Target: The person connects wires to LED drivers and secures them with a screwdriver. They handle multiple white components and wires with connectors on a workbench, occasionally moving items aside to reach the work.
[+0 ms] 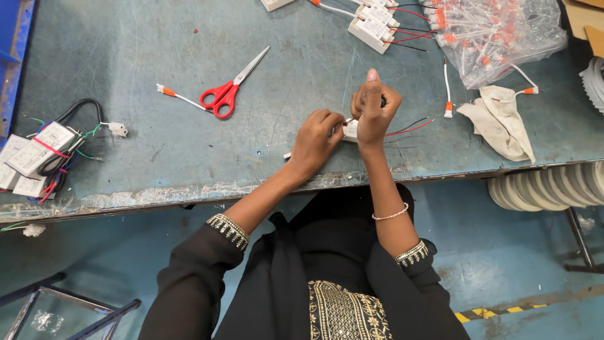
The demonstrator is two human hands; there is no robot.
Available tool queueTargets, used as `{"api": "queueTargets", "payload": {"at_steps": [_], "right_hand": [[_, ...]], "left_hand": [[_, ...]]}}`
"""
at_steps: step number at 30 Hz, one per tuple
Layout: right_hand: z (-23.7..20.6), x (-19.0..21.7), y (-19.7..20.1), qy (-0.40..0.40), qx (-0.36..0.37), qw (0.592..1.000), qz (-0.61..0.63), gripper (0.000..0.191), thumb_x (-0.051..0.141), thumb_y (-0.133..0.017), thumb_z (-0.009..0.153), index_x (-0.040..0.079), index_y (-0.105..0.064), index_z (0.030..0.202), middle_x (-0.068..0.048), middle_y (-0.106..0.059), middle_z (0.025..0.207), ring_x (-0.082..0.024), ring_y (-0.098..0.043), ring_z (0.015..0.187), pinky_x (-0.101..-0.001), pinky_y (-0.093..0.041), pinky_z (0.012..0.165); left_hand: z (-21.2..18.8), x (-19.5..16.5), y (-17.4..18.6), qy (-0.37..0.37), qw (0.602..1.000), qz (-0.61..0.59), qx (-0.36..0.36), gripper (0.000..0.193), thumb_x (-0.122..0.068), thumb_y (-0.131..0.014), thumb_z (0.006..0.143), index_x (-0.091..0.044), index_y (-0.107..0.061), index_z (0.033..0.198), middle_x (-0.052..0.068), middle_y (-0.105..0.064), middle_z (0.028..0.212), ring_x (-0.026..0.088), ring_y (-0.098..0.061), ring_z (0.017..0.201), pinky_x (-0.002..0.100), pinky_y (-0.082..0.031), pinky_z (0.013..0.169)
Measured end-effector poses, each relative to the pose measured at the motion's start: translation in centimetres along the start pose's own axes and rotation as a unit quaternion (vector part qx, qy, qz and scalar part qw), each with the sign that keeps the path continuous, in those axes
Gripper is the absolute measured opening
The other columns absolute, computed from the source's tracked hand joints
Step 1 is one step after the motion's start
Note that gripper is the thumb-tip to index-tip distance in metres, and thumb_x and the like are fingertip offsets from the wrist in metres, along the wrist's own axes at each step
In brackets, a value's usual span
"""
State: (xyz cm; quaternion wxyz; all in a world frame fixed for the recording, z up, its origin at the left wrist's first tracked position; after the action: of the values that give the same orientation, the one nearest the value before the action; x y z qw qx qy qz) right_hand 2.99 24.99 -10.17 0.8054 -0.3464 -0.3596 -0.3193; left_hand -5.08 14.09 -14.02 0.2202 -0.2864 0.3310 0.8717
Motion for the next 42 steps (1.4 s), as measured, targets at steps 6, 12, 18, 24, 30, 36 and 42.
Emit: {"api": "queueTargets", "payload": {"at_steps": [6,12,18,24,30,36,42], "right_hand": [[0.0,0.1,-0.1,-0.003,0.002,1.000,-0.003,0.055,0.022,-0.052,0.112,0.008,-0.031,0.064,0.004,-0.029,0.057,-0.005,-0.022,0.049,-0.0280,-0.017,0.044],[0.1,0.3,-0.2,-0.004,0.001,1.000,-0.009,0.056,0.023,-0.054,0.112,0.008,-0.030,0.063,0.004,-0.029,0.057,-0.005,-0.021,0.050,-0.0282,-0.017,0.044],[0.3,0.5,0.1,-0.011,-0.015,1.000,-0.009,0.057,0.024,-0.054,0.111,0.009,-0.029,0.063,0.004,-0.029,0.056,-0.004,-0.020,0.049,-0.0274,-0.016,0.043],[0.2,0.8,-0.2,-0.007,-0.002,1.000,-0.023,0.057,0.024,-0.053,0.112,0.009,-0.029,0.062,0.003,-0.029,0.056,-0.004,-0.021,0.049,-0.0273,-0.016,0.043],[0.0,0.8,-0.2,-0.011,0.000,1.000,-0.019,0.057,0.023,-0.053,0.112,0.009,-0.029,0.063,0.004,-0.029,0.057,-0.005,-0.021,0.049,-0.0273,-0.016,0.044],[0.0,0.7,-0.2,-0.008,0.001,1.000,-0.025,0.057,0.024,-0.054,0.112,0.009,-0.029,0.062,0.003,-0.029,0.056,-0.005,-0.022,0.049,-0.0274,-0.016,0.044],[0.1,0.8,-0.3,-0.014,-0.008,0.999,-0.029,0.058,0.024,-0.054,0.112,0.009,-0.029,0.062,0.004,-0.028,0.057,-0.005,-0.022,0.049,-0.0277,-0.015,0.044]], "left_hand": [[0.4,0.1,-0.2,-0.004,1.000,0.011,0.015,0.014,-0.005,-0.071,0.085,-0.007,-0.069,0.098,0.010,-0.062,0.092,0.031,-0.064,0.091,0.042,-0.052,0.081],[0.9,0.2,-0.1,-0.018,0.999,0.007,0.032,0.013,-0.005,-0.070,0.084,-0.005,-0.067,0.097,0.013,-0.060,0.091,0.032,-0.063,0.089,0.043,-0.052,0.081],[0.7,-0.1,0.1,-0.013,0.999,0.010,0.032,0.013,-0.005,-0.070,0.084,-0.005,-0.068,0.097,0.012,-0.061,0.092,0.031,-0.063,0.090,0.042,-0.052,0.081],[0.4,-0.4,0.0,-0.003,0.999,0.024,0.034,0.013,-0.006,-0.072,0.083,-0.005,-0.069,0.096,0.010,-0.062,0.094,0.029,-0.064,0.092,0.041,-0.053,0.080],[0.5,0.8,0.6,0.099,0.988,-0.091,0.076,0.015,-0.007,-0.073,0.086,-0.002,-0.075,0.100,0.011,-0.067,0.093,0.026,-0.069,0.079,0.036,-0.055,0.072],[0.9,2.0,0.4,0.138,0.982,-0.100,0.080,0.013,-0.010,-0.074,0.084,-0.001,-0.074,0.093,0.012,-0.070,0.089,0.024,-0.071,0.077,0.035,-0.056,0.070],[2.2,3.0,-0.3,0.118,0.985,-0.084,0.097,0.013,-0.012,-0.075,0.080,0.001,-0.073,0.084,0.014,-0.072,0.082,0.025,-0.070,0.074,0.036,-0.055,0.068]]}}
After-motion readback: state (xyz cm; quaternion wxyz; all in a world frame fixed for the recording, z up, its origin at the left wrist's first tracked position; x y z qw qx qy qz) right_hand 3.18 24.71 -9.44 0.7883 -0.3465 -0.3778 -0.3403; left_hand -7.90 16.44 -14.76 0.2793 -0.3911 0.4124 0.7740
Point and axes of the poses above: each hand's wrist, its own z-axis towards the middle knuckle, its own y-axis out of the back of the hand, x = y × z, the point moved 4 cm from there along z, towards the middle knuckle
